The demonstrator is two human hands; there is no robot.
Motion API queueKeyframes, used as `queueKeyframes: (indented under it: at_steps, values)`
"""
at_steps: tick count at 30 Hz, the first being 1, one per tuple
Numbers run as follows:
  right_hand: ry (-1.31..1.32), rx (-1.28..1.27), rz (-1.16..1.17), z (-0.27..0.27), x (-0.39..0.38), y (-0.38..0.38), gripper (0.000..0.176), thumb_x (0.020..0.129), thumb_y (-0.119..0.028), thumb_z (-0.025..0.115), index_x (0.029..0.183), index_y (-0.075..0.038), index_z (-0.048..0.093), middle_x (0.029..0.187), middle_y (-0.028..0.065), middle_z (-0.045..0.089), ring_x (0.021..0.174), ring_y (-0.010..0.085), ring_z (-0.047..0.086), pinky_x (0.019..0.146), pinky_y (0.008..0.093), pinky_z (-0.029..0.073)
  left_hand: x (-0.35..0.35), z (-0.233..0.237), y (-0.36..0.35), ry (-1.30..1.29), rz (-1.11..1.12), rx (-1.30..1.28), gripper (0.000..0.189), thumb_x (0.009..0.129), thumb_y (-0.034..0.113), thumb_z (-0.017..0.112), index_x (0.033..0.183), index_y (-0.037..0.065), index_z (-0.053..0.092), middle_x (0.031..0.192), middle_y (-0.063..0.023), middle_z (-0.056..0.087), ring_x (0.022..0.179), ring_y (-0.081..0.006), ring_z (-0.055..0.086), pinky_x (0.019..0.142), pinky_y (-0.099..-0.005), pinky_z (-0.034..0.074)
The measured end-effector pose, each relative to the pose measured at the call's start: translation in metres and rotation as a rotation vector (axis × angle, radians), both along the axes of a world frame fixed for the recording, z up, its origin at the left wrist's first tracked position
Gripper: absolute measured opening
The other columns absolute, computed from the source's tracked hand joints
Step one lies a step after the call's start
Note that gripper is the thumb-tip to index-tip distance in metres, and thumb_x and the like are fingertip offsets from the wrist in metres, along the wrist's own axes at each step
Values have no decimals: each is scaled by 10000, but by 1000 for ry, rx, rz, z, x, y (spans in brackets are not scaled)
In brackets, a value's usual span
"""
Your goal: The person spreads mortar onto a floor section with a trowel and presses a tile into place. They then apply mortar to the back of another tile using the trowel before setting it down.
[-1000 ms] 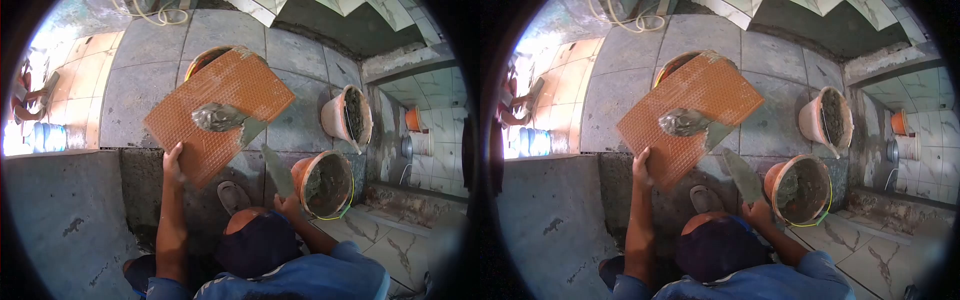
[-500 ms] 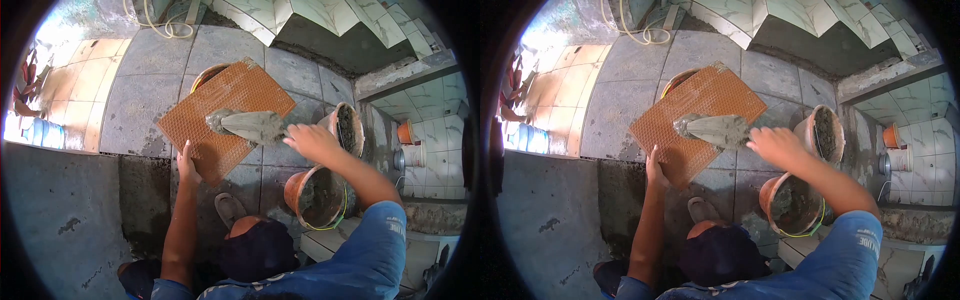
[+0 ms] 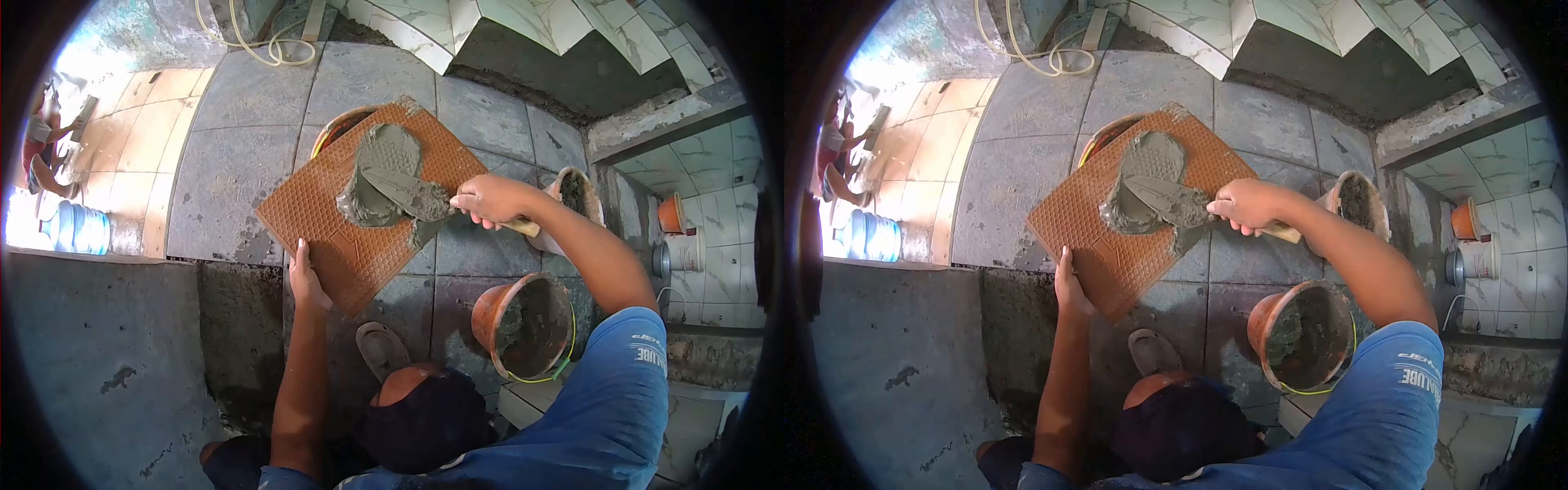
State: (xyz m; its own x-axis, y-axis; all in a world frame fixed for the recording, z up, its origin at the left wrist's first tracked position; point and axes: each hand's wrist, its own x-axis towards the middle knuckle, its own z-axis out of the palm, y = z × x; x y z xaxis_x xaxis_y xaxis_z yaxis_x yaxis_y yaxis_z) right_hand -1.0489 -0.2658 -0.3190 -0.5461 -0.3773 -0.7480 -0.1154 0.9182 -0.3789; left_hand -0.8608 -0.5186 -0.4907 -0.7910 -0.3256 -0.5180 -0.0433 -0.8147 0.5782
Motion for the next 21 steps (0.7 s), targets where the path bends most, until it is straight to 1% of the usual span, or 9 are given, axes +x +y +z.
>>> queueKeyframes:
  at_steps: [1,2,3,5,6,10,12,15,21]
  values:
    - [-15,4,-2,4,0,0,387,970,-350,440,926,11,570,726,64,579,574,114,571,480,299,492,0,-4,0,14,5,14,439,971,319,467,1305,38,417,1196,-130,559,1042,-278,601,882,-435,509]
    - [70,-4,-12,6,0,0,394,959,-363,462,928,11,582,761,126,617,638,216,627,560,362,519,0,-8,-1,28,11,27,444,976,328,457,1310,41,410,1207,-135,553,1049,-284,599,882,-442,510]
    - [73,-9,-14,1,-5,1,394,959,-363,462,928,11,582,761,126,617,638,216,627,560,362,519,1,-6,-2,31,9,21,444,976,328,457,1310,41,410,1207,-135,553,1049,-284,599,882,-442,510]
    - [573,39,232,-10,-21,6,402,942,-371,484,945,15,596,844,209,640,765,360,640,681,435,517,0,1,-1,-1,2,29,472,990,365,420,1335,44,386,1223,-140,544,1054,-294,597,887,-443,508]
    - [581,61,191,-8,-22,2,416,928,-375,502,960,28,599,912,262,626,884,457,589,779,480,482,-1,0,-1,7,-3,25,472,990,365,420,1335,44,386,1223,-140,544,1054,-294,597,887,-443,508]
    - [675,100,247,-29,-47,7,403,940,-355,485,962,32,594,870,247,632,802,378,639,685,444,514,1,-12,-4,32,-8,3,509,1004,403,371,1374,55,346,1264,-140,515,1084,-294,580,910,-441,495]
    - [242,118,-72,-20,-48,6,399,954,-346,461,956,33,587,787,180,621,674,254,643,571,379,522,1,-18,-6,46,-1,-34,515,1006,410,361,1383,60,336,1275,-139,506,1096,-292,573,918,-442,491]
    - [89,-29,-145,-13,-32,14,395,963,-344,440,953,25,583,727,97,578,577,144,580,482,313,498,2,-25,-6,52,-7,-2,513,1007,409,358,1388,67,328,1290,-138,493,1115,-292,561,928,-448,487]
    - [108,-137,-260,-19,-66,24,388,957,-362,463,867,6,543,687,64,541,537,135,533,452,297,471,2,-14,-4,34,-34,42,508,1009,404,351,1391,70,320,1287,-137,497,1115,-293,562,930,-447,488]
